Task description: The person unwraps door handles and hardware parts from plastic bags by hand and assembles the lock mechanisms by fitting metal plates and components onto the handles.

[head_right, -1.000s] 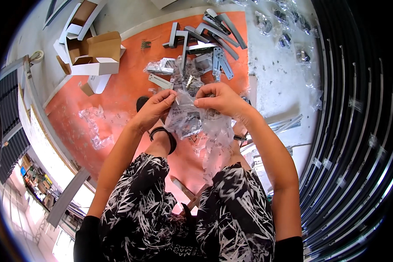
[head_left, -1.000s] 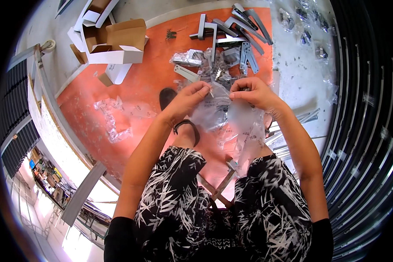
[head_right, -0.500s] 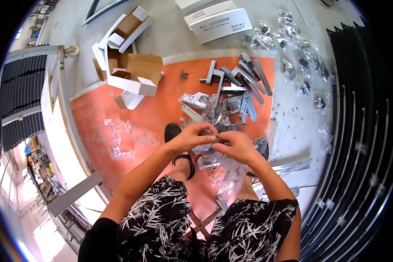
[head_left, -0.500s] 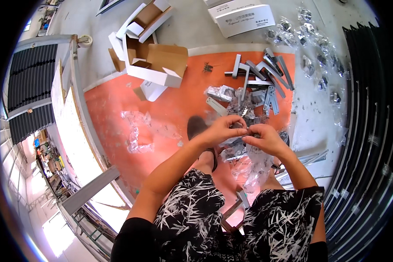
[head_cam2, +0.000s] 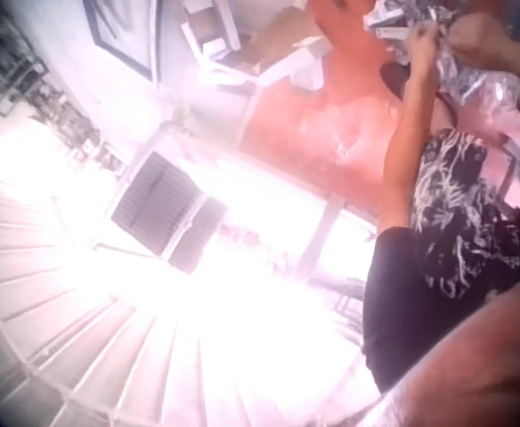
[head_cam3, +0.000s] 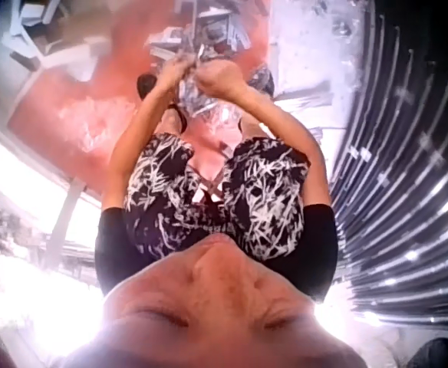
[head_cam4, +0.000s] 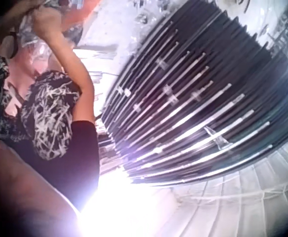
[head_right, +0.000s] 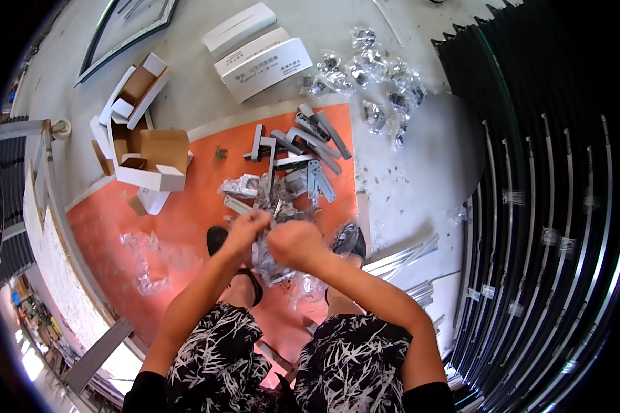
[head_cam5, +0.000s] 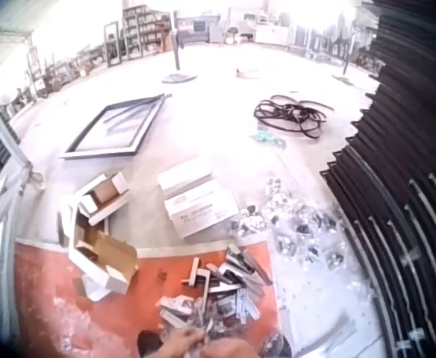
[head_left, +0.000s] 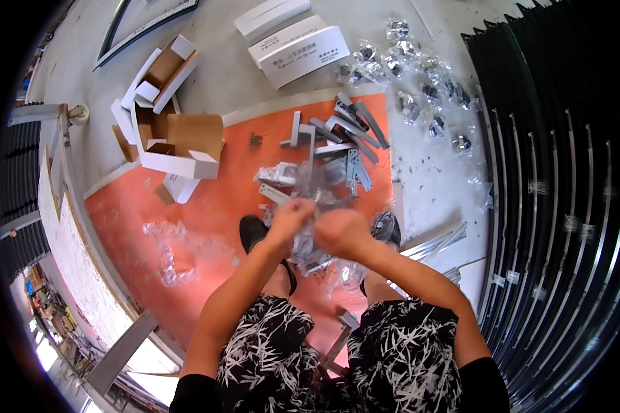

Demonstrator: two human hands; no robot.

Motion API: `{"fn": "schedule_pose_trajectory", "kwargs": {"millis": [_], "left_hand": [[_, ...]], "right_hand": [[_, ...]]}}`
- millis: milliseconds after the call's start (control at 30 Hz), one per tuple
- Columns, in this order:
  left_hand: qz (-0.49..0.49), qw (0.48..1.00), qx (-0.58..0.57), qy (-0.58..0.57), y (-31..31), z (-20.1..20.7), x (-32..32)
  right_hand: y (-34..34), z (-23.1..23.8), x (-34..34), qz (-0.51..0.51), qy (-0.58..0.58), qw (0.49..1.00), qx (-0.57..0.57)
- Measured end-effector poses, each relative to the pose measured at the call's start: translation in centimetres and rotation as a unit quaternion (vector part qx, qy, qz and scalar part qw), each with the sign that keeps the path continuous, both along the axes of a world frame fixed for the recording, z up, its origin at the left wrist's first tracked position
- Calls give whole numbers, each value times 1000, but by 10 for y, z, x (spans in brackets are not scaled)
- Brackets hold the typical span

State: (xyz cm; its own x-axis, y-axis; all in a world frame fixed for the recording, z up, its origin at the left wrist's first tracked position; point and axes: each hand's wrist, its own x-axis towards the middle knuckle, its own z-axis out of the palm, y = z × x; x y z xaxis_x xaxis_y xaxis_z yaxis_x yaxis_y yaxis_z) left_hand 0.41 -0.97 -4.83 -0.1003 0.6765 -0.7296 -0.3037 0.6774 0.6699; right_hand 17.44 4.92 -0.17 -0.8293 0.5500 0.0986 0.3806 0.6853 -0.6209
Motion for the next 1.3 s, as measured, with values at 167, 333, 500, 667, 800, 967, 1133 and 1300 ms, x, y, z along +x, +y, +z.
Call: {"fn": "schedule_pose_trajectory", "kwargs": {"millis": [167,333,500,667,800,967,1133,1300], "left_hand": [[189,974,-25,-122,21,-9,-48],[270,943,59,-184,13,2,-104],[240,949,132,-153,32,35,-131],[214,950,156,-167,42,41,-105],[217,939,145,-223,37,47,-92],[197,929,167,-263,48,71,-61],[88,989,115,24,45,82,-54],[67,990,89,83,32,73,-51]], "right_hand": [[-50,14,-3,256,-105,939,-203],[-50,32,33,401,-116,839,-350],[-24,35,42,50,-50,948,-309],[1,41,26,-26,26,969,-244],[-8,18,6,-88,52,975,-197],[-23,0,10,-84,-13,920,-382],[-19,12,25,-130,-78,944,-292],[-21,3,40,-127,-45,980,-144]]}}
